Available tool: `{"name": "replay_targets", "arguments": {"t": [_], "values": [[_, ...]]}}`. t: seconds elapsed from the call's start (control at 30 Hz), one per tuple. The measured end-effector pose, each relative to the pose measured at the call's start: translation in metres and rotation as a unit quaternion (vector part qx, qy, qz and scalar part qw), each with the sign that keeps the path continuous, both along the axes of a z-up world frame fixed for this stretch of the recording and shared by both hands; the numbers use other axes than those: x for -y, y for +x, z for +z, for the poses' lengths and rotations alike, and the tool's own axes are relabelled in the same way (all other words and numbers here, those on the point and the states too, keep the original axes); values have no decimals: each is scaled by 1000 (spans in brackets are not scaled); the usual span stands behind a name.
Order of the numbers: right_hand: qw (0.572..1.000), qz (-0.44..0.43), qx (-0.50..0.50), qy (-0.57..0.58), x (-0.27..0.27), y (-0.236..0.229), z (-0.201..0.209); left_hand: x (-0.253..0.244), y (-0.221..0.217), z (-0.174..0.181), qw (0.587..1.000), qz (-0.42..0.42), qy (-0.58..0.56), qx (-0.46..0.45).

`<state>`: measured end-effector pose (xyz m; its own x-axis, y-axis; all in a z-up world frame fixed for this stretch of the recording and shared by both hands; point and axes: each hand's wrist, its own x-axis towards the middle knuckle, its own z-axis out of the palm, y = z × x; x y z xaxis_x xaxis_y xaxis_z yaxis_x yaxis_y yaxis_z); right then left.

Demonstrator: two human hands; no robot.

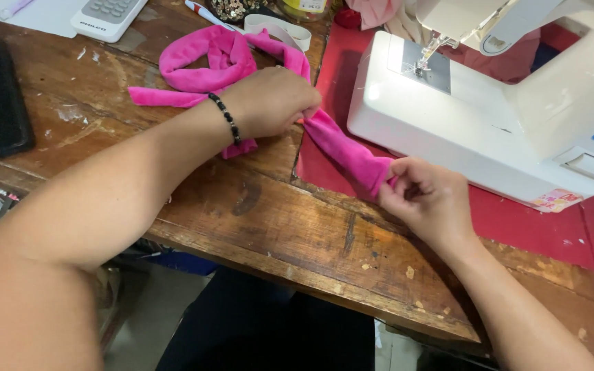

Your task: The person writes a note on paper and then proceeds to turn several pink fabric tubes inside out by hand at a sewing workstation.

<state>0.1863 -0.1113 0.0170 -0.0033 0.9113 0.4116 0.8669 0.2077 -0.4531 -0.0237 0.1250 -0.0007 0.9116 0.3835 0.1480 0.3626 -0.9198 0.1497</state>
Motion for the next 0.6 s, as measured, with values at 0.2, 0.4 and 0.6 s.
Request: {"name": "replay_targets", "arguments": {"t": [0.2, 0.4, 0.6], "values": [[987, -36, -155, 30, 23, 25, 20, -13, -10, 7, 961, 108, 237, 92], [952, 147, -180, -199, 22, 23, 16, -39, -7, -22, 906, 152, 388, 74], [984, 65, -93, -134, 12, 9, 12, 17, -9, 16, 905, 103, 374, 176]]}}
